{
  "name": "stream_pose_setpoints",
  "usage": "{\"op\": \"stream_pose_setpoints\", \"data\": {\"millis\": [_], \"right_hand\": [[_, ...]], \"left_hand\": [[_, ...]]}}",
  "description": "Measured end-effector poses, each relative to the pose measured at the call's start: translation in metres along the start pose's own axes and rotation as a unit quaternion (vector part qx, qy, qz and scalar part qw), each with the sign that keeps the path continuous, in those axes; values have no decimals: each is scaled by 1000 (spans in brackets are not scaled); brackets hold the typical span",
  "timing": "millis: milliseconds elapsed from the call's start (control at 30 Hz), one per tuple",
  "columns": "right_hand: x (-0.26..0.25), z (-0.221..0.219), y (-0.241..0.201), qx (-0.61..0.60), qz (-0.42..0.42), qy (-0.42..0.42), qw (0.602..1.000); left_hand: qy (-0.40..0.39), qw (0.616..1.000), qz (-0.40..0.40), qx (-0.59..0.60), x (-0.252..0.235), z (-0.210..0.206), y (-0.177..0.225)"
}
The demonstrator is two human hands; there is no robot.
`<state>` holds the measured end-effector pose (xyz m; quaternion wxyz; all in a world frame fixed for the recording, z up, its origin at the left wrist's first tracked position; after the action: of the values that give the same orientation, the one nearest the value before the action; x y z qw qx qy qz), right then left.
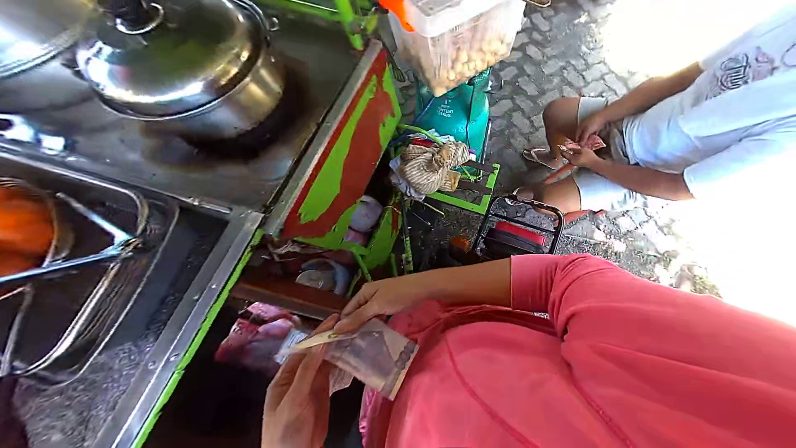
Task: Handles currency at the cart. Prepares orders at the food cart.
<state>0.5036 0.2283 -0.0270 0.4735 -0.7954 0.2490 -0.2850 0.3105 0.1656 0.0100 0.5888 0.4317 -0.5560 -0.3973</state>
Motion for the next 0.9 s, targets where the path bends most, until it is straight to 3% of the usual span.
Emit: {"op": "stream_pose_setpoints", "data": {"millis": [100, 233, 367, 500, 567, 633, 733, 833, 900], "right_hand": [[21, -1, -4, -21, -3, 24, 999], [33, -6, -17, -40, -5, 22, 999], [9, -10, 14, -17, 77, 85, 993], [7, -13, 11, 35, 125, 104, 986], [9, -10, 6, 63, 155, 136, 977], [8, -4, 3, 108, 192, 186, 957], [5, 4, 0, 184, 275, 245, 911], [3, -2, -2, 231, 363, 256, 866], [5, -13, -2, 248, 396, 238, 852]], "left_hand": [[63, 995, -44, -63, 3, -23, 13], [102, 975, -131, -149, 2, -23, 11], [106, 960, -146, -212, 11, -27, 10], [140, 954, -168, -207, 13, -26, 12], [165, 923, -229, -262, 13, -23, 12], [201, 857, -304, -364, 15, -20, 12], [174, 797, -350, -461, 22, -30, 19], [119, 811, -338, -462, 21, -40, 13], [108, 858, -294, -408, 20, -47, 7]]}}
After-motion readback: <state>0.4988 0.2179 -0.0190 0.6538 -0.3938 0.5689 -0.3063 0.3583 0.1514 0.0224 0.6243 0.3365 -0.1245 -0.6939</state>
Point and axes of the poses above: each hand's wrist, its own x-axis away from the middle knuckle, its own z-axis out of the back of the hand, y = z × x, the point moved 1 cm from there along -x, towards the middle knuckle, and after that the axes turned 5 degrees about y, right-handed, at the moved point
